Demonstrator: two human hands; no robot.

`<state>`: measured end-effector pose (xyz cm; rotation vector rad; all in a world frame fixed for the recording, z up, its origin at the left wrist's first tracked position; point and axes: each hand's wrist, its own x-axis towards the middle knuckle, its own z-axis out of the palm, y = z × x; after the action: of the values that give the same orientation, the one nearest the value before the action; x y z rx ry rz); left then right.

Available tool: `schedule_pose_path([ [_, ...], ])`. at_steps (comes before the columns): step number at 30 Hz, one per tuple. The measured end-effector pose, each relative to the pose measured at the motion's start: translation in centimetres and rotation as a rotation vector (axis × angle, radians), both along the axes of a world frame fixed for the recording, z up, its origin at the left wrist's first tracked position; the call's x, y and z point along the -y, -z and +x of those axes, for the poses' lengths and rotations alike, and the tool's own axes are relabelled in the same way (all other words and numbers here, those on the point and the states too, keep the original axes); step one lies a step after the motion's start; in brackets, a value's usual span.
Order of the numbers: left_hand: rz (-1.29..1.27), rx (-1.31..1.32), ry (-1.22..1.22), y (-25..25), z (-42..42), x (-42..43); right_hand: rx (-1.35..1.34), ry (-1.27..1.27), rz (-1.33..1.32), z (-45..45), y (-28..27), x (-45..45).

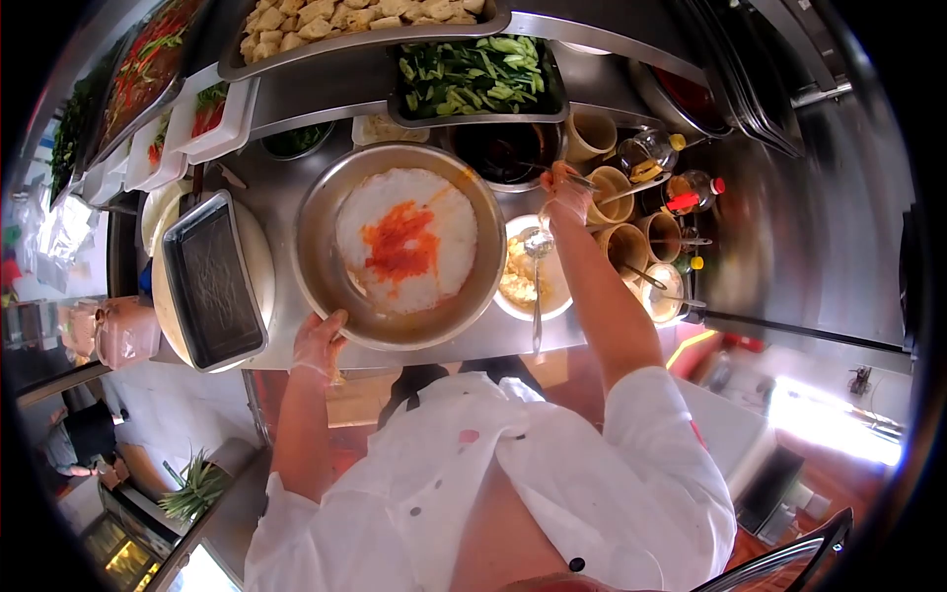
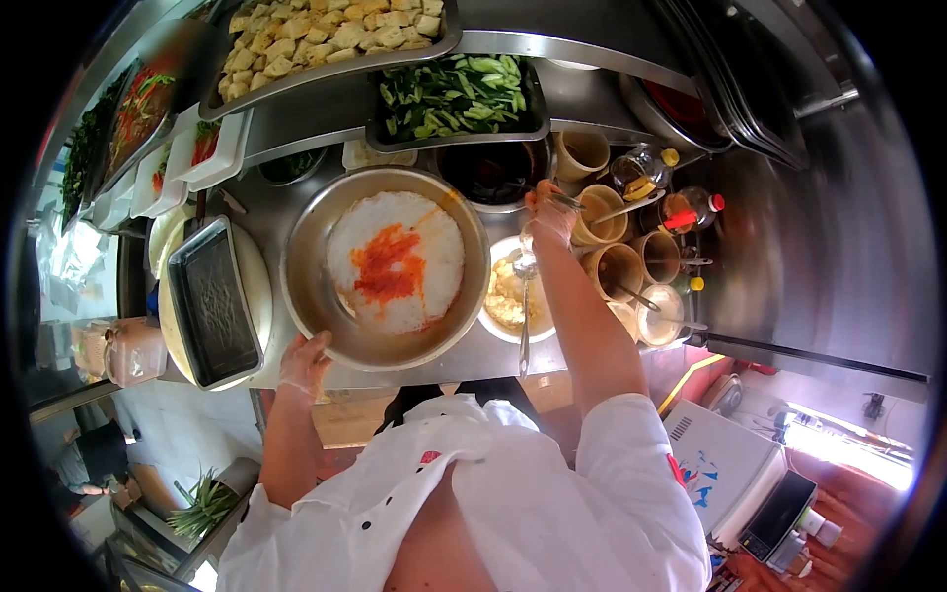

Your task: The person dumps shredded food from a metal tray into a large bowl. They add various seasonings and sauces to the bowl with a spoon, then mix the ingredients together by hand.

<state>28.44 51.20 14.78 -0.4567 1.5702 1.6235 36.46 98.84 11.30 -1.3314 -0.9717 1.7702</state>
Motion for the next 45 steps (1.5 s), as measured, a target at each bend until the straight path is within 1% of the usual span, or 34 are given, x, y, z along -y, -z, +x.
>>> schedule_pose_path([
  [1,-0.006,-0.011,0.019,-0.1,0.0,-0.1,0.028,-0.017,0.012,0.4,-0.6,-0.1],
  [2,-0.013,-0.021,0.037,-0.2,0.1,-0.1,0.098,-0.045,0.140,0.7,-0.3,-0.5],
  [5,-0.022,-0.039,0.048,-0.2,0.1,-0.2,0.061,-0.112,0.197,2.5,-3.4,0.8],
  [6,-0.024,-0.036,0.050,-0.5,0.2,-0.3,0.050,-0.186,0.218,3.2,-4.5,1.1],
  [8,-0.034,-0.037,0.052,-1.4,0.1,-0.5,0.222,-0.300,0.376,4.2,-8.8,3.8],
  [9,-0.029,-0.046,0.058,-1.7,0.2,-0.6,0.309,-0.359,0.451,4.7,-9.8,5.1],
  [10,-0.027,-0.053,0.063,-2.1,0.2,-0.8,0.331,-0.385,0.418,5.3,-8.8,5.6],
  [12,-0.018,-0.056,0.066,-2.3,0.3,-0.5,0.022,-0.513,0.516,6.9,-6.7,9.2],
  [13,-0.004,-0.053,0.067,-2.3,0.2,-0.5,-0.135,-0.568,0.564,7.4,-6.7,11.0],
  [15,0.009,-0.050,0.060,-1.9,0.1,-0.7,0.040,-0.871,1.405,7.9,-8.5,12.7],
  [17,-0.007,-0.045,0.032,-1.0,0.1,-0.4,-0.012,-0.849,1.549,7.8,-8.5,14.7],
  [19,-0.009,-0.034,0.060,-0.8,-0.1,-0.1,-0.042,-0.842,1.422,8.2,-7.3,17.0],
  [21,0.005,-0.030,0.081,-0.4,-0.2,0.1,-0.045,-0.867,1.277,8.9,-5.0,18.5],
  [22,0.018,-0.032,0.086,-0.1,-0.3,0.3,0.087,-0.908,1.116,9.5,-4.3,19.2],
  [24,0.009,-0.030,0.079,-0.3,-0.6,-0.1,0.316,-0.795,0.951,10.9,-2.4,18.3],
  [26,-0.049,-0.012,0.062,-1.7,-0.4,-0.6,0.505,-0.554,0.542,10.6,-0.6,14.8],
  [27,-0.038,-0.011,0.046,-1.9,-0.2,-0.7,0.560,-0.411,0.341,10.5,0.2,13.1],
  [28,-0.024,-0.011,0.032,-2.0,-0.2,-0.8,0.248,-0.341,0.334,8.2,-3.8,12.2],
  [29,-0.010,-0.012,0.018,-2.0,-0.3,-1.0,0.142,-0.232,0.351,7.0,-4.4,11.1],
  [30,-0.001,-0.015,0.026,-1.8,-0.4,-1.0,0.148,-0.205,0.355,6.1,-2.5,8.6],
  [32,0.013,-0.021,0.030,-0.8,-0.3,-0.5,0.358,-0.286,0.537,4.4,-1.7,5.4],
  [33,0.041,-0.025,0.026,-0.5,-0.2,-0.3,0.362,-0.260,0.529,3.0,-2.0,4.9],
  [35,0.100,-0.036,0.023,0.2,-0.4,-0.3,0.204,-0.305,0.645,1.9,2.5,2.0],
  [37,0.051,-0.015,-0.051,1.2,-0.4,-0.2,-0.055,-0.228,0.504,0.5,6.7,0.4],
  [38,0.030,-0.003,-0.088,1.9,-0.4,-0.2,-0.182,-0.188,0.435,0.2,7.5,0.1],
  [41,-0.157,0.015,-0.162,5.1,0.2,0.4,-0.164,0.003,-0.195,-0.8,5.6,1.0],
  [44,-0.167,0.051,-0.212,6.1,1.3,1.1,-0.326,0.016,-0.304,1.6,3.2,3.4],
  [45,-0.162,0.054,-0.249,7.1,1.7,1.9,-0.372,0.027,-0.332,2.9,2.3,4.1],
])
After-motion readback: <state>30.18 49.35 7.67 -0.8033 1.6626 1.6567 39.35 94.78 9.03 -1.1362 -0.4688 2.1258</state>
